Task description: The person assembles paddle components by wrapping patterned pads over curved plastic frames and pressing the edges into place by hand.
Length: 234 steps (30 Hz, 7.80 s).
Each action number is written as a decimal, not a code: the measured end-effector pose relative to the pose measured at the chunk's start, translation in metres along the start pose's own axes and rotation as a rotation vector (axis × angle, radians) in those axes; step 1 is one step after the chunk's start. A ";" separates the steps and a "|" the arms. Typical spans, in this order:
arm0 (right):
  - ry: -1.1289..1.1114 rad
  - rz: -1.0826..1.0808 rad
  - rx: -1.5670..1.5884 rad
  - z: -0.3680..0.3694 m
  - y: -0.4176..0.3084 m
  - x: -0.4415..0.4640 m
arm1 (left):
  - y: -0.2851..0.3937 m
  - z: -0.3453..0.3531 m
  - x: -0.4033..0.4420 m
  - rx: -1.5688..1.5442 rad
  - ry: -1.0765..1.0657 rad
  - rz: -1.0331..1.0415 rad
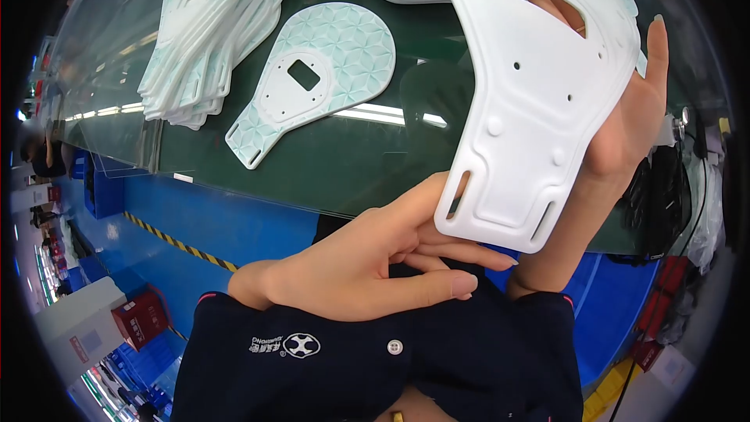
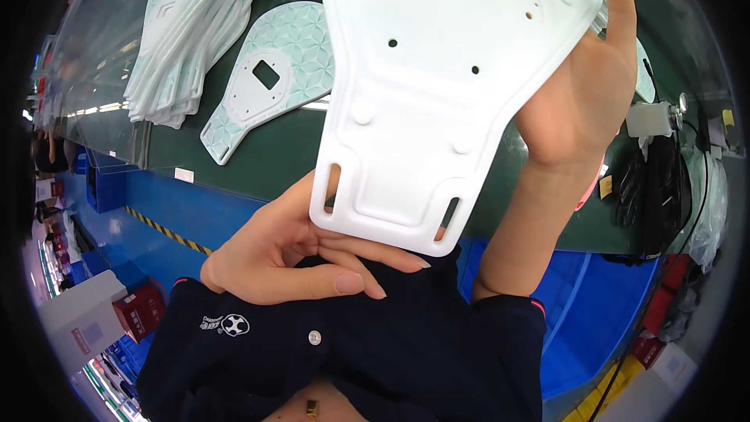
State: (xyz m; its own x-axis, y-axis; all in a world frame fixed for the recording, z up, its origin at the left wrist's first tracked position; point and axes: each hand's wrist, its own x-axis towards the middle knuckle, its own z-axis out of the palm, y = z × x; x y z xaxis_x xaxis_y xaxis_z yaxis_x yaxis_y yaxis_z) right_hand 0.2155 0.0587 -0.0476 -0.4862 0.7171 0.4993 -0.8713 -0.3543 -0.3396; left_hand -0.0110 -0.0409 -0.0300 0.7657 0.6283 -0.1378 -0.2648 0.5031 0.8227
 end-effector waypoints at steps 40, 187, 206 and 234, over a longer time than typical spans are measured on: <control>0.629 -0.150 -0.329 0.063 0.059 -0.024 | -0.008 -0.060 -0.077 0.999 0.236 -0.850; 0.817 -0.282 -1.324 0.087 0.102 -0.017 | 0.014 0.001 0.009 0.441 0.330 0.439; 0.814 -0.244 -1.284 0.091 0.100 -0.015 | -0.008 -0.002 -0.001 0.524 0.493 0.642; 0.765 0.253 -1.542 -0.022 0.110 -0.061 | -0.085 -0.060 0.042 0.594 0.640 0.193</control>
State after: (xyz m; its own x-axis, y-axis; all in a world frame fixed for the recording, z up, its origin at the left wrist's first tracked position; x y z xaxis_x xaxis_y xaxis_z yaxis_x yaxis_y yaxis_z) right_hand 0.1507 -0.0103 -0.1331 -0.0540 0.9984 0.0145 0.2943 0.0298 -0.9553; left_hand 0.0083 -0.0213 -0.1385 0.2187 0.9703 -0.1030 0.1280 0.0761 0.9888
